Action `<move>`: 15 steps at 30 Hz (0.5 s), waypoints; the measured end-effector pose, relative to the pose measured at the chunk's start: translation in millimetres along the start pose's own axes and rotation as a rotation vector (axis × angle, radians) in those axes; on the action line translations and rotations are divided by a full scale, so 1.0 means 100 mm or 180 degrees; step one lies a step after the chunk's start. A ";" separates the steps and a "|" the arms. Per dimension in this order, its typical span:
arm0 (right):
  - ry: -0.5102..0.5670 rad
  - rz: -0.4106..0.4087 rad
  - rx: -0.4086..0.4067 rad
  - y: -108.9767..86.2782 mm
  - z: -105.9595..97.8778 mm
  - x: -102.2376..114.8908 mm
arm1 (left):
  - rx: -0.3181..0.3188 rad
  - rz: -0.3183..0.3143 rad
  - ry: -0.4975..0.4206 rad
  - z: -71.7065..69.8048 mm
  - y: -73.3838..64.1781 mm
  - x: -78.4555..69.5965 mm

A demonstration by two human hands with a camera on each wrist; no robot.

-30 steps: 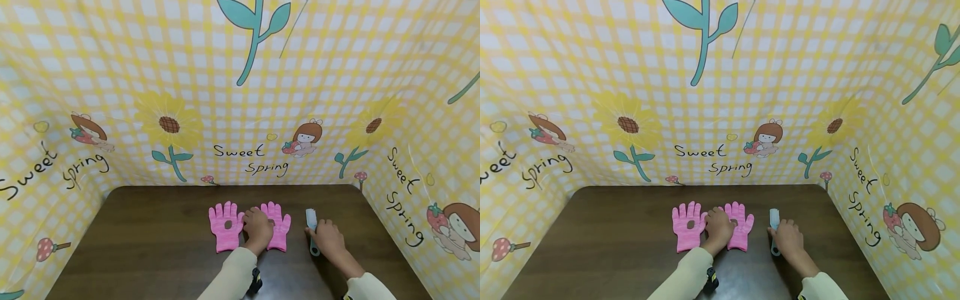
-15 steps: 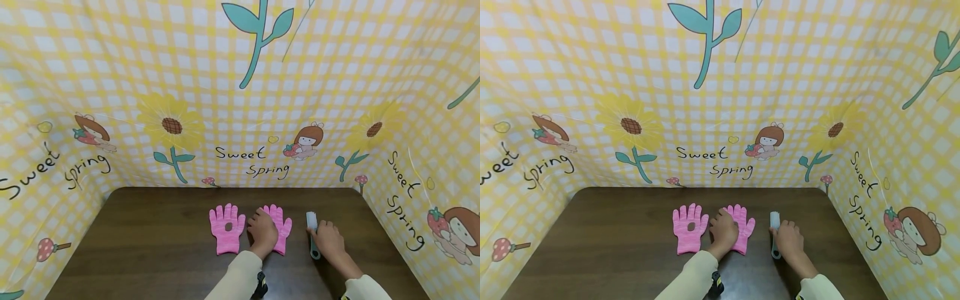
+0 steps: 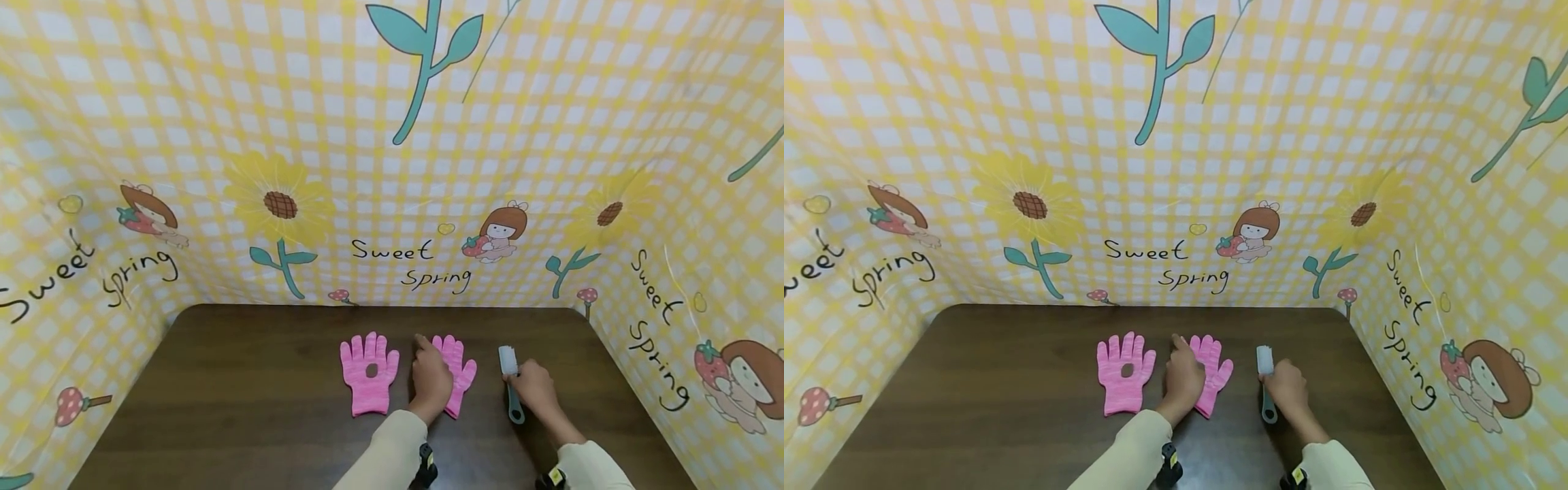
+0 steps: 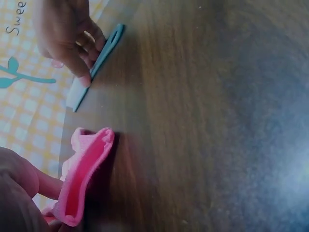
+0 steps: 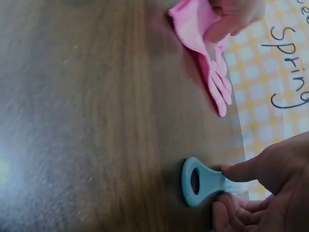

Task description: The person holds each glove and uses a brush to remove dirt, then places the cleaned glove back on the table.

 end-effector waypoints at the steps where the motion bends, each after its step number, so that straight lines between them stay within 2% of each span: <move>1: 0.0040 0.0020 0.0029 0.00 -0.01 0.00 | -0.0003 -0.0015 -0.0019 -0.01 0.01 0.01; 8: 0.0303 0.0201 0.0261 0.00 -0.02 -0.04 | 0.0031 -0.0150 0.0065 -0.05 0.06 0.05; 12: 0.0504 0.0305 0.0468 0.01 -0.01 -0.06 | 0.0072 -0.0065 0.0130 -0.05 0.08 0.04; 15: 0.0478 0.0320 0.0542 0.02 -0.02 -0.06 | 0.0127 0.0026 0.0129 -0.05 0.07 0.04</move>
Point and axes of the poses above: each hand's wrist, its own y-axis towards the middle knuckle, its own z-axis out of the palm, x = y × z, the point moved 8 cm from there along y, towards the middle knuckle, and after that the axes turned 15 degrees about x, right-handed, at the moved point
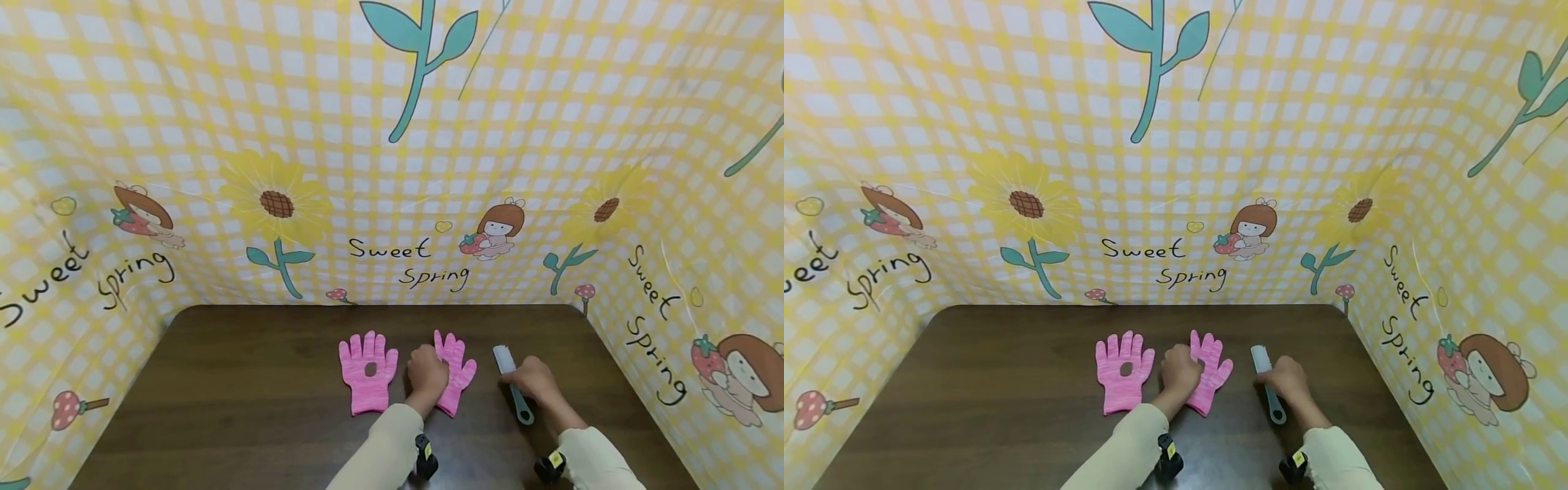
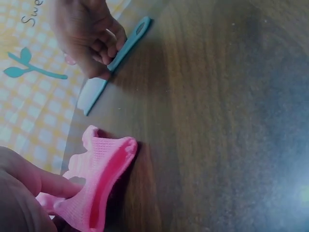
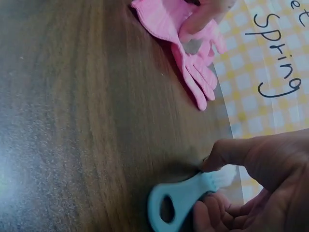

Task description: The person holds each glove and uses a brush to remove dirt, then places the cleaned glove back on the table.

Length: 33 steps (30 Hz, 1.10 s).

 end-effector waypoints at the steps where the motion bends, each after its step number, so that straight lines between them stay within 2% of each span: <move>1: -0.0041 0.0016 0.0014 0.01 0.00 0.00 | 0.0031 0.0005 -0.0026 0.00 -0.01 0.01; 6: -0.0341 0.0030 -0.0008 0.05 0.00 0.00 | 0.0164 0.0074 -0.0207 -0.05 -0.04 0.04; 9: -0.0467 0.0011 -0.0053 0.06 0.01 -0.01 | 0.0191 0.0122 -0.0214 -0.10 -0.04 0.05; 12: -0.0490 -0.0121 -0.0080 0.08 0.02 -0.01 | 0.0364 0.0000 -0.0395 -0.11 -0.03 0.13; 15: -0.0446 -0.0389 -0.0114 0.08 0.02 0.01 | 0.0615 -0.0139 -0.1095 -0.08 -0.01 0.23; 18: -0.0379 -0.0647 -0.0121 0.07 0.01 0.04 | 0.0776 -0.0240 -0.2057 -0.05 -0.01 0.32; 19: -0.0311 -0.0698 -0.0104 0.06 0.00 0.05 | 0.0805 -0.0251 -0.2338 -0.04 0.00 0.34; 22: 0.0084 -0.0728 0.0019 0.04 0.03 0.08 | 0.0863 -0.0274 -0.2917 -0.05 0.01 0.37; 25: 0.0815 -0.0833 0.0196 0.02 0.11 0.13 | 0.0980 -0.0251 -0.3343 -0.09 0.01 0.36; 29: 0.1560 -0.1092 0.0450 -0.03 0.20 0.30 | 0.1095 -0.0259 -0.3633 -0.15 -0.02 0.34; 31: 0.1732 -0.1181 0.0514 -0.08 0.22 0.41 | 0.1114 -0.0268 -0.3630 -0.19 -0.03 0.34; 33: 0.1836 -0.1204 0.0447 -0.17 0.22 0.54 | 0.1151 -0.0270 -0.3623 -0.22 -0.04 0.33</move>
Point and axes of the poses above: each hand's wrist, its own y-axis towards the middle knuckle, its own z-axis out of the palm, x = y × z, the point moved 8 cm from there along y, towards the middle knuckle, and after that the axes turned 15 degrees about x, right-handed, at the moved point
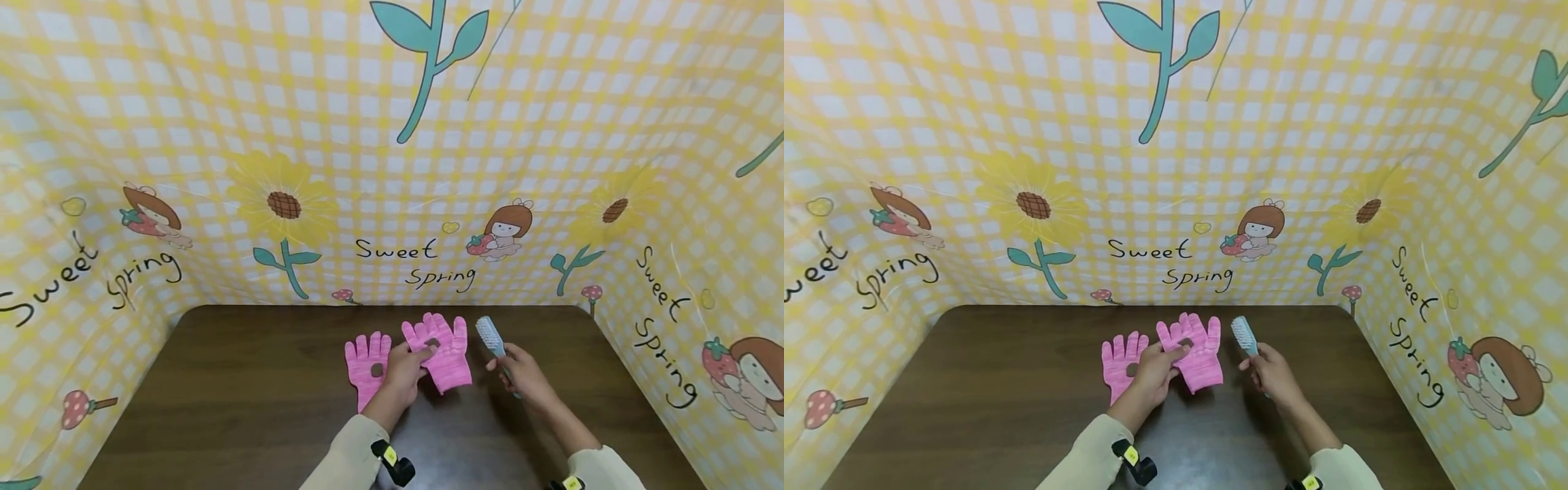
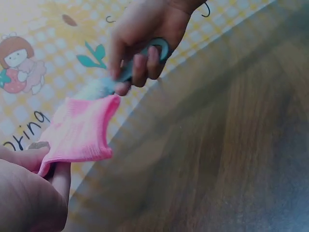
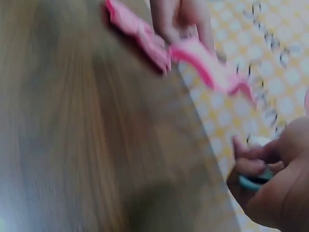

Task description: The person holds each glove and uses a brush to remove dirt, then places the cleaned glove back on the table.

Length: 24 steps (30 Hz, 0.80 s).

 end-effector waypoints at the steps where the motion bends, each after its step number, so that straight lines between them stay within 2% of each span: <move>1: 0.0029 -0.0036 -0.0051 -0.03 0.03 0.06 | 0.0027 -0.0026 0.0021 0.01 -0.01 -0.01; 4: 0.0041 -0.0096 -0.0262 -0.11 0.09 0.23 | 0.0125 -0.0103 0.0065 0.06 -0.02 -0.03; 7: -0.0187 -0.0224 -0.0379 -0.16 0.15 0.36 | 0.0187 -0.0182 0.0059 0.10 -0.04 -0.04; 10: -0.0830 -0.0436 -0.0554 -0.22 0.19 0.48 | 0.0212 -0.0234 0.0022 0.12 -0.05 -0.04; 14: -0.1835 -0.0945 -0.1006 -0.38 0.27 0.69 | 0.0255 -0.0216 -0.0029 0.16 -0.06 -0.03; 16: -0.2154 -0.1208 -0.1186 -0.45 0.32 0.77 | 0.0314 -0.0191 -0.0078 0.18 -0.06 -0.02; 19: -0.2427 -0.1483 -0.1222 -0.49 0.43 0.83 | 0.0497 -0.0128 -0.0146 0.23 -0.05 -0.01; 22: -0.2608 -0.1567 -0.1148 -0.48 0.51 0.81 | 0.0755 -0.0116 -0.0291 0.33 -0.04 -0.01; 24: -0.2697 -0.1555 -0.1115 -0.47 0.54 0.78 | 0.0897 -0.0177 -0.0405 0.38 -0.04 0.00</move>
Point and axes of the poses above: each hand's wrist, its own y-axis towards the middle knuckle, its own z-axis out of the palm, x = y × z, the point moved 8 cm from there along y, towards the middle knuckle, and after that the axes turned 15 degrees about x, right-handed, at the moved point
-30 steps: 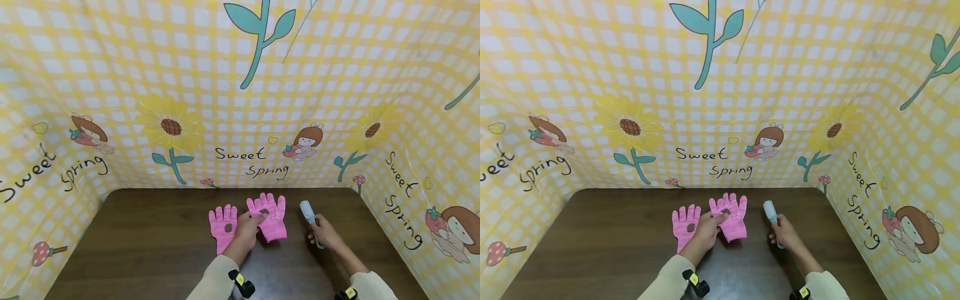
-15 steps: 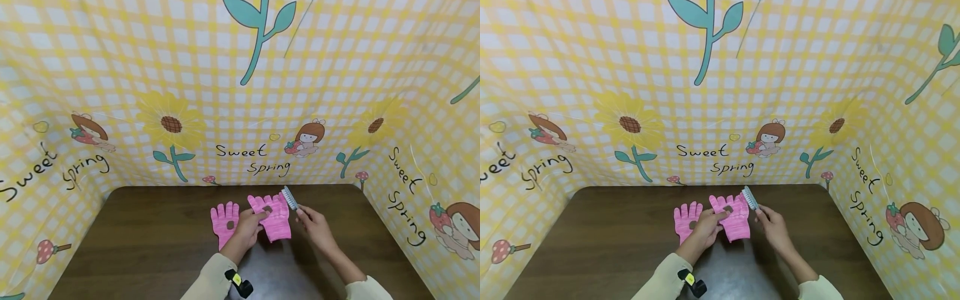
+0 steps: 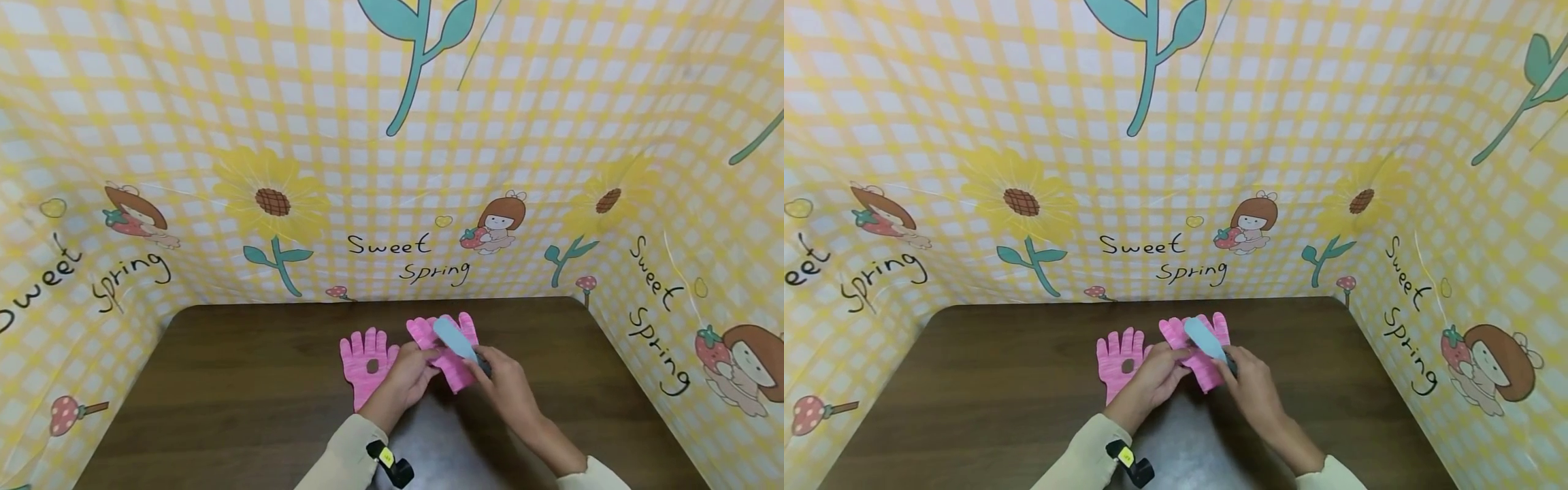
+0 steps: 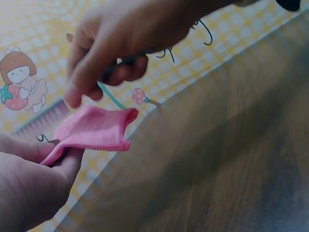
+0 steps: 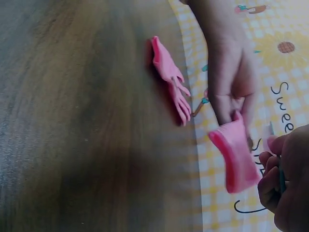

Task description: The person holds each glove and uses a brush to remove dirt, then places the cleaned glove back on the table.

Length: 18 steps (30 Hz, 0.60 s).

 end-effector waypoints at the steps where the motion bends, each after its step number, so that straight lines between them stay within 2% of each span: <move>1: -0.0038 0.0013 0.0021 -0.01 0.02 0.00 | 0.0030 -0.0048 -0.0081 0.01 0.00 0.01; 6: -0.0132 0.0058 0.0001 -0.02 0.07 -0.01 | 0.0091 -0.0151 -0.0325 0.04 -0.04 0.00; 12: -0.0236 0.0088 -0.0157 -0.04 0.00 -0.06 | 0.0144 -0.0034 -0.0288 0.03 -0.05 -0.01; 18: -0.0140 0.0398 -0.0093 -0.06 -0.07 -0.21 | 0.0093 -0.0046 -0.0287 -0.03 -0.07 0.02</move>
Point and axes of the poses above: each hand's wrist, its own y-axis towards the middle knuckle, its own z-axis out of the palm, x = y × z, the point moved 8 cm from there along y, towards the middle knuckle, and after that the axes turned 15 degrees about x, right-handed, at the moved point
